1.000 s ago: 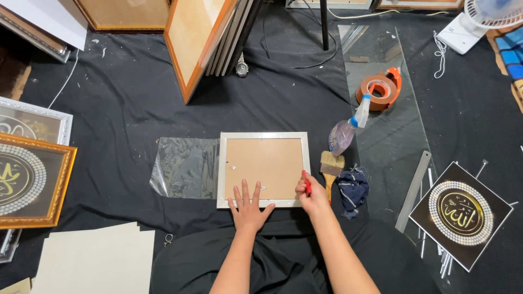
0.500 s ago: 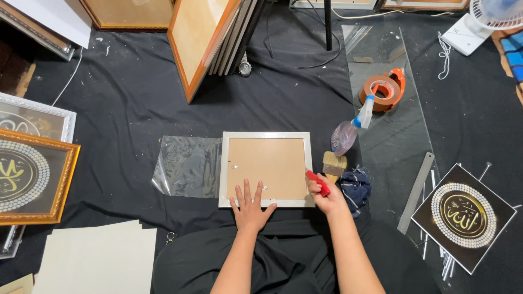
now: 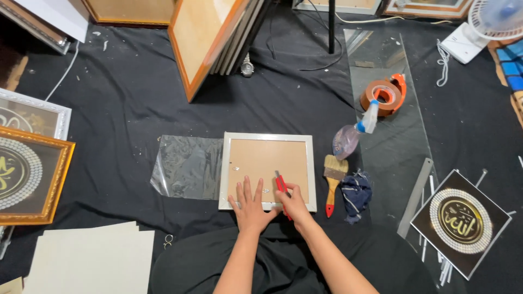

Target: The person uses a red utility knife to cut a clear plastic sheet covering a square frame. They slice along the edges, remove the plastic, and then lift the cardboard backing from the frame.

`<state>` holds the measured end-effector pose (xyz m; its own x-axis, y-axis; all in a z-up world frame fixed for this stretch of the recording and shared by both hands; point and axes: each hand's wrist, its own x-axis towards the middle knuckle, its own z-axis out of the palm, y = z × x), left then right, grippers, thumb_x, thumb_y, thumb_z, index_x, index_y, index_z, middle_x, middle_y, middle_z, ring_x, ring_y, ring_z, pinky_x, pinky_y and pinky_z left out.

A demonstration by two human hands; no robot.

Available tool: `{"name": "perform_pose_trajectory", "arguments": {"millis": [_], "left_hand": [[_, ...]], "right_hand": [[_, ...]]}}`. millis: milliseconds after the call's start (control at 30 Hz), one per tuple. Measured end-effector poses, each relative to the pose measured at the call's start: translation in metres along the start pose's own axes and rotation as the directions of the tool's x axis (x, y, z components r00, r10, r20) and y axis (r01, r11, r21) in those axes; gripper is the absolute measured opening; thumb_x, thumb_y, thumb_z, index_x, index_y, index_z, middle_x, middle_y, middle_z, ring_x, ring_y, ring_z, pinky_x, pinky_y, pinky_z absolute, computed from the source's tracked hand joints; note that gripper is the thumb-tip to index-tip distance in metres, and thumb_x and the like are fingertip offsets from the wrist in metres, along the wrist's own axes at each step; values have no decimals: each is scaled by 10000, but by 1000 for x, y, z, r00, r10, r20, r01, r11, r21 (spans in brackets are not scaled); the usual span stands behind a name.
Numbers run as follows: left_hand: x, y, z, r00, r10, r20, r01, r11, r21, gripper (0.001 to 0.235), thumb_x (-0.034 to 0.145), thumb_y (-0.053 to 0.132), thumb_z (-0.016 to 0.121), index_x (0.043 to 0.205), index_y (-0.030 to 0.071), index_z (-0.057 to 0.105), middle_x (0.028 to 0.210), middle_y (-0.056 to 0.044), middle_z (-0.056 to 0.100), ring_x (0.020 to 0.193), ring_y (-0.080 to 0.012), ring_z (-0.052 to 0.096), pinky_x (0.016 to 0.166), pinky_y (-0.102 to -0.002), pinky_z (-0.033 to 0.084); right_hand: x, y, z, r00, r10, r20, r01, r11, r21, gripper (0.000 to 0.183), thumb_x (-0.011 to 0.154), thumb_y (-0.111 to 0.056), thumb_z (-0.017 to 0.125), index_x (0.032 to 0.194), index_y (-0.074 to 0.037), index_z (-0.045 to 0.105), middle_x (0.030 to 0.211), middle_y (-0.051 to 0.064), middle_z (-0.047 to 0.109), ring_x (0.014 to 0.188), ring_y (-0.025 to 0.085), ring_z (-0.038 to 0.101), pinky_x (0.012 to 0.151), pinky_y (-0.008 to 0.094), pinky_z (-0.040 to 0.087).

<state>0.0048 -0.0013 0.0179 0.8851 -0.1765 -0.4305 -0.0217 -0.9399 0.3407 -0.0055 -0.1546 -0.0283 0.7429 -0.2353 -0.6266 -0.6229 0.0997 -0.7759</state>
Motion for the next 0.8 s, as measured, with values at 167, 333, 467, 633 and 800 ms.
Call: {"name": "perform_pose_trajectory", "arguments": {"millis": [167, 333, 467, 633, 800], "left_hand": [[5, -5, 2, 998, -25, 59, 26, 1000, -10, 1073, 822, 715, 605, 1649, 372, 13, 1723, -48, -140, 1573, -325, -98, 1210, -651, -50], [7, 1, -9, 986, -57, 158, 43, 995, 95, 1082, 877, 797, 526, 1638, 363, -109, 1699, -37, -255, 1565, -380, -193, 1195, -681, -54], [6, 3, -17, 975, -71, 213, 60, 997, 56, 1086, 876, 783, 535, 1636, 370, -122, 1691, -24, -285, 1560, -367, -234, 1203, -668, -88], [4, 5, -25, 966, -78, 245, 72, 997, 33, 1075, 886, 755, 547, 1635, 378, -126, 1686, -17, -302, 1557, -363, -252, 1210, -653, -102], [6, 7, -30, 955, -89, 282, 79, 996, 47, 1068, 885, 753, 529, 1634, 381, -136, 1680, -11, -321, 1551, -361, -273, 1213, -652, -108]], "right_hand": [[36, -17, 8, 966, -258, 28, 218, 745, -631, 560, 968, -456, 642, 1439, -240, 428, 1304, 193, 630, 1180, 395, 670, 970, 480, 561], [61, -57, 9, 906, -413, 90, 307, 498, -811, 474, 1002, -376, 468, 1413, -148, 534, 1236, 135, 619, 1110, 370, 621, 828, 528, 513], [78, -73, 7, 881, -464, 92, 305, 410, -860, 486, 1004, -353, 480, 1452, -174, 527, 1169, 159, 601, 1031, 409, 613, 787, 534, 514], [78, -88, 3, 893, -443, 77, 287, 430, -856, 451, 983, -350, 497, 1407, -218, 577, 1053, 113, 584, 975, 348, 599, 702, 482, 504], [80, -95, -1, 911, -400, 103, 312, 504, -806, 493, 984, -342, 504, 1452, -198, 557, 1097, 91, 563, 1019, 296, 598, 722, 442, 497]]}}
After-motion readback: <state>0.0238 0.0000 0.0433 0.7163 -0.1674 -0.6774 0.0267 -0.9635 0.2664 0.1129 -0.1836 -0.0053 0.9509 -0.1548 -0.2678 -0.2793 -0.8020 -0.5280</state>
